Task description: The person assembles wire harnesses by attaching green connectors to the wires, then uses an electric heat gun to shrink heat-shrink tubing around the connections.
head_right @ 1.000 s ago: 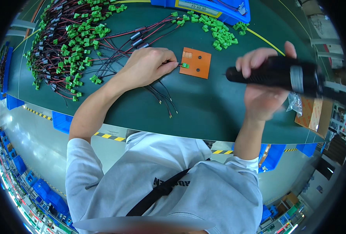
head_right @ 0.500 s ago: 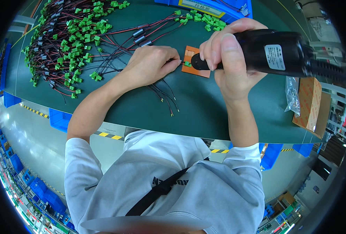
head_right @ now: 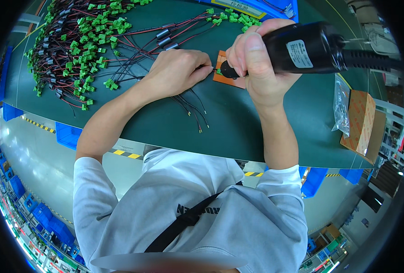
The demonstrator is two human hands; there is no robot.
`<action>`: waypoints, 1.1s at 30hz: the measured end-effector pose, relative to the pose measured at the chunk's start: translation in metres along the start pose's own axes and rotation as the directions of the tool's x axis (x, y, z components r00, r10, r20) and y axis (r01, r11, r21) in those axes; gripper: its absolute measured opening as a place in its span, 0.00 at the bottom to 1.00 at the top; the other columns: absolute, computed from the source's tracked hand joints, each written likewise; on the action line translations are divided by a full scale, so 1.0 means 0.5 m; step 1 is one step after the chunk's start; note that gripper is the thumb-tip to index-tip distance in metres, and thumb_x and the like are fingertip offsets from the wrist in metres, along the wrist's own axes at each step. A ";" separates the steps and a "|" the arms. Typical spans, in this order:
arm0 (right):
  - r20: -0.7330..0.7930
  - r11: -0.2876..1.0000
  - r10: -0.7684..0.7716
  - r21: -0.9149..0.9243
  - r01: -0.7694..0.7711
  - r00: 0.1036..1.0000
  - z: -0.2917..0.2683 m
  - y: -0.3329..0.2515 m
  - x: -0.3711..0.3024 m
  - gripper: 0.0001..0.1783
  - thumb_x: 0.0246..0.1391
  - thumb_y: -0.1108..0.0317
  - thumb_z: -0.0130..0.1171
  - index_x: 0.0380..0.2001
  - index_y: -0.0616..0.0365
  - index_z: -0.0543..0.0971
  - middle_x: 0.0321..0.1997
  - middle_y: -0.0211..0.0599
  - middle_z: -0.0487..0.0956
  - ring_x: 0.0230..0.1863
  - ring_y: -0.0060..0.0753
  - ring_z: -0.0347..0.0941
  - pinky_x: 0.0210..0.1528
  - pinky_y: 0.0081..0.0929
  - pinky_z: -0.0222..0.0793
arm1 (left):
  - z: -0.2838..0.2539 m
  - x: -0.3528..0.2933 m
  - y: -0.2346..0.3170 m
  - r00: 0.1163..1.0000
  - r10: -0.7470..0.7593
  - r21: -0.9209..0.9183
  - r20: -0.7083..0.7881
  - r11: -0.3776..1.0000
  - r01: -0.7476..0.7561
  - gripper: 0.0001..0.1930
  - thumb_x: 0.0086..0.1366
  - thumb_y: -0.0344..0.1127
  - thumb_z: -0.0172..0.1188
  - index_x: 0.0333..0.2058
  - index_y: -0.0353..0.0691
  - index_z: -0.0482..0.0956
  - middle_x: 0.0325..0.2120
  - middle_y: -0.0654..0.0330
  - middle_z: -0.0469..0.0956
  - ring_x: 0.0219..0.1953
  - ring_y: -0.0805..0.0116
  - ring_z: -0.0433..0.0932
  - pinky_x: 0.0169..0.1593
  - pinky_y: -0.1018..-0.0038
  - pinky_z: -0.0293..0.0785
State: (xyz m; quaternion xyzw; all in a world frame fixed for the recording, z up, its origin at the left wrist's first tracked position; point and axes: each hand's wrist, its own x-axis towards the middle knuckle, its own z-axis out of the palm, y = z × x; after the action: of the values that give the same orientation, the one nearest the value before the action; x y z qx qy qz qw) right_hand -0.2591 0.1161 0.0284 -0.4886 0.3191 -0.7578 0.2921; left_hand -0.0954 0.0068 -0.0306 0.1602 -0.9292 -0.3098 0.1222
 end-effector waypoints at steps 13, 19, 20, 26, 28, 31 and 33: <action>-0.049 0.998 0.006 -0.055 -0.008 0.999 0.022 0.003 0.004 0.07 0.63 0.81 0.59 0.42 0.62 0.73 0.20 0.32 0.74 0.16 0.21 0.67 0.19 0.27 0.67 | 0.000 0.000 -0.001 1.000 -0.005 0.004 -0.009 1.000 0.005 0.10 0.70 0.39 0.62 0.38 0.39 0.87 0.31 0.55 0.85 0.33 0.49 0.84 0.34 0.58 0.77; -0.056 0.989 -0.006 -0.148 -0.002 0.998 0.024 -0.004 0.002 0.08 0.65 0.78 0.56 0.47 0.60 0.73 0.20 0.33 0.71 0.15 0.21 0.63 0.21 0.27 0.65 | 0.000 0.002 0.001 1.000 0.002 -0.006 -0.010 1.000 -0.002 0.10 0.70 0.40 0.62 0.38 0.39 0.87 0.31 0.55 0.85 0.33 0.49 0.84 0.34 0.58 0.77; -0.035 0.974 0.009 -0.227 -0.017 0.999 0.023 -0.006 0.001 0.10 0.68 0.73 0.54 0.51 0.57 0.72 0.20 0.33 0.68 0.16 0.22 0.60 0.22 0.29 0.62 | 0.000 0.002 0.002 1.000 0.008 0.000 -0.004 1.000 -0.008 0.10 0.70 0.40 0.62 0.38 0.39 0.87 0.31 0.55 0.85 0.33 0.49 0.84 0.34 0.58 0.77; 0.000 0.998 -0.038 -0.056 0.038 0.999 -0.003 -0.014 0.010 0.11 0.67 0.73 0.54 0.51 0.59 0.73 0.21 0.33 0.69 0.17 0.23 0.61 0.23 0.30 0.63 | 0.001 0.001 0.004 1.000 -0.005 -0.019 -0.005 1.000 0.005 0.11 0.70 0.40 0.63 0.39 0.39 0.86 0.32 0.55 0.86 0.33 0.49 0.84 0.35 0.58 0.78; -0.015 0.997 -0.044 -0.069 0.043 0.999 -0.006 -0.010 0.008 0.11 0.67 0.74 0.53 0.51 0.59 0.73 0.21 0.34 0.69 0.17 0.24 0.61 0.24 0.31 0.63 | 0.002 0.002 0.003 1.000 0.001 -0.030 -0.023 1.000 -0.002 0.11 0.70 0.40 0.63 0.39 0.39 0.86 0.32 0.54 0.85 0.33 0.49 0.84 0.36 0.59 0.78; -0.065 0.999 0.001 -0.048 -0.004 0.998 -0.006 -0.005 0.003 0.09 0.68 0.76 0.53 0.50 0.58 0.73 0.21 0.35 0.69 0.17 0.24 0.62 0.23 0.31 0.63 | 0.001 0.004 0.005 1.000 -0.020 -0.032 -0.002 0.999 0.020 0.11 0.70 0.41 0.62 0.38 0.39 0.86 0.32 0.54 0.85 0.34 0.49 0.84 0.36 0.58 0.78; -0.064 0.998 -0.002 -0.059 -0.002 0.998 -0.002 -0.005 0.003 0.08 0.68 0.76 0.53 0.49 0.58 0.72 0.20 0.35 0.69 0.17 0.24 0.62 0.23 0.31 0.63 | 0.000 0.002 0.006 1.000 -0.025 -0.032 0.004 0.999 0.025 0.11 0.70 0.41 0.62 0.38 0.39 0.86 0.33 0.54 0.85 0.34 0.48 0.84 0.37 0.58 0.78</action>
State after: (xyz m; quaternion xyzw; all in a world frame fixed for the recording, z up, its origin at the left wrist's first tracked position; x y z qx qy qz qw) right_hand -0.2606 0.1168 0.0306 -0.4725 0.3503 -0.7633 0.2672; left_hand -0.0971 0.0085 -0.0286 0.1694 -0.9222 -0.3266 0.1192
